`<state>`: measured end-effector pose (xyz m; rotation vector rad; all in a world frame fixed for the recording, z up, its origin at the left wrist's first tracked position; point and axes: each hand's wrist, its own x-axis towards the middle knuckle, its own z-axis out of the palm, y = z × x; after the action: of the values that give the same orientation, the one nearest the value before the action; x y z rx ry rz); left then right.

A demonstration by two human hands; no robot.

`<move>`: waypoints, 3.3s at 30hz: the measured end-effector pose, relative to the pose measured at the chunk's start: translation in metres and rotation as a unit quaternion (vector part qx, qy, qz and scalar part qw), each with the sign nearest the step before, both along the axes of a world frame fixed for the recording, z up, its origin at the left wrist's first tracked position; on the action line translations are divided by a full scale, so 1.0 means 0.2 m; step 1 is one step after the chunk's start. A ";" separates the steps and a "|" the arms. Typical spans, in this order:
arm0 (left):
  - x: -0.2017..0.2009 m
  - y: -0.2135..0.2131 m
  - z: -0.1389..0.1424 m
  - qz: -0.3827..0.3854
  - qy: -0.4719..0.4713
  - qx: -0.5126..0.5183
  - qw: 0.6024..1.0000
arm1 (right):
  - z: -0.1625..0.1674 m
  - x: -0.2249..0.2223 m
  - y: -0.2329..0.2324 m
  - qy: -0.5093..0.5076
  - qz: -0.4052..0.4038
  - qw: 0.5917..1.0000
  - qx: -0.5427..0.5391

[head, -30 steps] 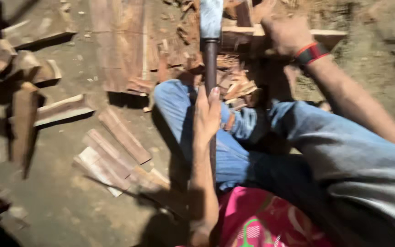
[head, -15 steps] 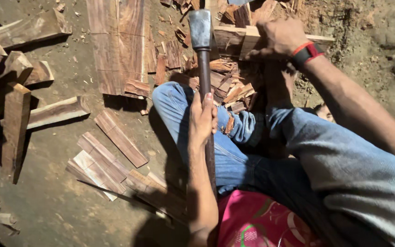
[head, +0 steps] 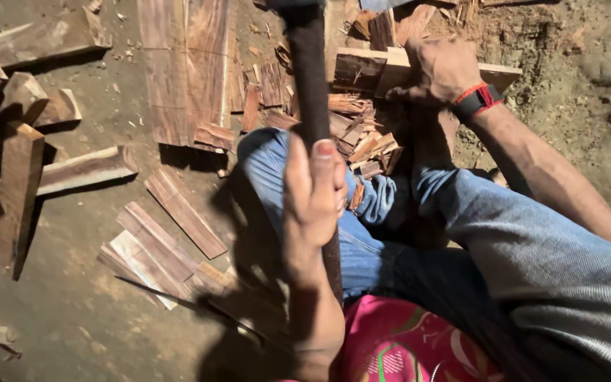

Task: The person sits on the ground and uses a large axe to split a piece of wood held between their feet. They repeatedly strike the wood with the axe to break it into smaller pieces.

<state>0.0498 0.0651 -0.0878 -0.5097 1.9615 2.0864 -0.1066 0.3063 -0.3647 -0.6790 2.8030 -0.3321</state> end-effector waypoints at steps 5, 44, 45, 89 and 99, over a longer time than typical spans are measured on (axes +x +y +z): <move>-0.13 0.12 -0.14 -0.025 -0.092 -0.019 0.995 | 0.06 -0.02 -0.04 -0.048 -0.011 0.996 0.075; -0.05 -0.11 0.19 -0.043 0.213 -0.049 0.975 | 0.03 0.04 -0.02 0.031 0.004 0.999 0.043; -0.04 -0.10 0.22 -0.039 0.196 -0.060 0.978 | 0.03 0.04 -0.02 0.020 0.001 0.999 0.037; -0.10 0.06 -0.06 -0.060 0.104 -0.204 0.972 | 0.04 0.03 -0.03 0.060 0.005 0.998 -0.016; -0.05 0.07 -0.19 -0.057 -0.007 -0.198 0.979 | 0.06 0.02 -0.07 0.014 -0.013 1.000 0.008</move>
<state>0.0405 0.0786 -0.1254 -0.4668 2.3487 1.6230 -0.1023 0.2926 -0.3526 -0.6486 2.8406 -0.3079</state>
